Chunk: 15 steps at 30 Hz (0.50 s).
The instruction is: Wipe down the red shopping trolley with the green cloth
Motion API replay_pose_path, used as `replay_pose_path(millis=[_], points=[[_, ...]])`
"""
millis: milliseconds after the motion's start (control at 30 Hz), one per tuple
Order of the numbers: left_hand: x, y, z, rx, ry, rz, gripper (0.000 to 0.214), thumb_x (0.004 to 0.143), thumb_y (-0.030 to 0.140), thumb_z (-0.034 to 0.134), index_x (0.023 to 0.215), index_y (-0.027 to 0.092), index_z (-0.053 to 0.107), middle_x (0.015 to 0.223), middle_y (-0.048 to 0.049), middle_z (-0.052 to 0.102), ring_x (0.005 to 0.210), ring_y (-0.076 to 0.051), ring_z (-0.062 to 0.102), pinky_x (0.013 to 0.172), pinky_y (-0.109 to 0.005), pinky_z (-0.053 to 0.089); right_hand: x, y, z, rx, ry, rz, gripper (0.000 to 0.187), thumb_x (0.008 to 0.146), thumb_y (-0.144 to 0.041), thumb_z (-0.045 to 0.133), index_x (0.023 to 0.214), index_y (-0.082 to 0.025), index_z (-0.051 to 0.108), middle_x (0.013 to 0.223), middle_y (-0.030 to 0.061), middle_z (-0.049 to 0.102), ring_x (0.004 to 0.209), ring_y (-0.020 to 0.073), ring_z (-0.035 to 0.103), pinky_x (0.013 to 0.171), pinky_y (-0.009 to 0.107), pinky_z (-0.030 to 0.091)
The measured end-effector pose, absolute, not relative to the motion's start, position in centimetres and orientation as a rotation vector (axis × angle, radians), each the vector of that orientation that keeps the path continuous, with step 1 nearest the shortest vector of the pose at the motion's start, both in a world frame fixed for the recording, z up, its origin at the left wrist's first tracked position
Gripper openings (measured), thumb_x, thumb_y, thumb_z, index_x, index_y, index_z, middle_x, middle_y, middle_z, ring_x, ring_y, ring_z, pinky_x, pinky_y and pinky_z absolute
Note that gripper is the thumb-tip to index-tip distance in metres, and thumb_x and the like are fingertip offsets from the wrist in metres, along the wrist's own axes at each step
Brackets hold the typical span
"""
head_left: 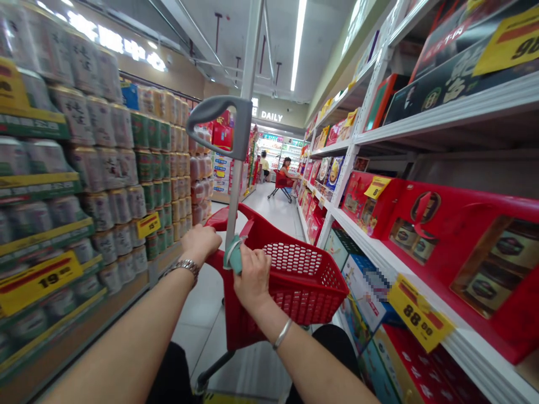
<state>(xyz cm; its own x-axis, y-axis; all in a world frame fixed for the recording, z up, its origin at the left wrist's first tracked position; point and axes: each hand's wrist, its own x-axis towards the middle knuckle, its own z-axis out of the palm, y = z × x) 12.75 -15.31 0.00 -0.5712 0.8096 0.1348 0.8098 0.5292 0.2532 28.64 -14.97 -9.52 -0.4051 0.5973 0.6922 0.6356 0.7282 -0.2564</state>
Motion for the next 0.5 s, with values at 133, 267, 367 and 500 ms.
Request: replay_pose_path(millis=[133, 267, 367, 500], points=[[12.9, -15.4, 0.0, -1.455, -2.754, -0.446, 0.046, 0.079, 0.025, 0.042, 0.109, 0.018, 0.076, 0.128, -0.0213, 0.065, 0.116, -0.035, 0.063, 0.096, -0.044, 0.052, 29.7, -14.5, -10.4, -0.880, -2.166, -0.173, 0.053, 0.083, -0.011, 0.059, 0.136, -0.017, 0.058, 0.136, 0.0119, 0.065, 0.106, 0.0272, 0.049, 0.092, 0.045, 0.037], [12.9, -15.4, 0.0, -1.467, -2.749, -0.432, 0.049, 0.080, 0.026, 0.040, 0.114, 0.016, 0.074, 0.131, -0.0216, 0.064, 0.118, -0.036, 0.062, 0.097, -0.043, 0.051, 31.3, -14.1, -11.4, -0.870, -2.200, -0.268, 0.054, 0.086, -0.007, 0.053, 0.137, -0.023, 0.058, 0.139, 0.0098, 0.063, 0.109, 0.0265, 0.049, 0.092, 0.045, 0.037], [12.8, -15.2, -0.2, -1.471, -2.748, -0.418, 0.049, 0.079, 0.028, 0.040, 0.113, 0.017, 0.074, 0.130, -0.0211, 0.064, 0.117, -0.035, 0.062, 0.097, -0.042, 0.051, 33.2, -13.3, -12.6, -0.897, -2.202, -0.320, 0.057, 0.085, -0.004, 0.052, 0.138, -0.023, 0.059, 0.139, 0.0101, 0.063, 0.109, 0.0263, 0.049, 0.091, 0.044, 0.037], [12.6, -15.1, -0.3, -1.478, -2.746, -0.422, 0.050, 0.078, 0.028, 0.041, 0.114, 0.017, 0.074, 0.130, -0.0212, 0.064, 0.116, -0.035, 0.062, 0.096, -0.042, 0.052, 36.7, -11.9, -14.7, -0.934, -2.147, -0.357, 0.057, 0.083, -0.002, 0.052, 0.135, -0.023, 0.061, 0.135, 0.0104, 0.066, 0.106, 0.0255, 0.050, 0.087, 0.041, 0.037]])
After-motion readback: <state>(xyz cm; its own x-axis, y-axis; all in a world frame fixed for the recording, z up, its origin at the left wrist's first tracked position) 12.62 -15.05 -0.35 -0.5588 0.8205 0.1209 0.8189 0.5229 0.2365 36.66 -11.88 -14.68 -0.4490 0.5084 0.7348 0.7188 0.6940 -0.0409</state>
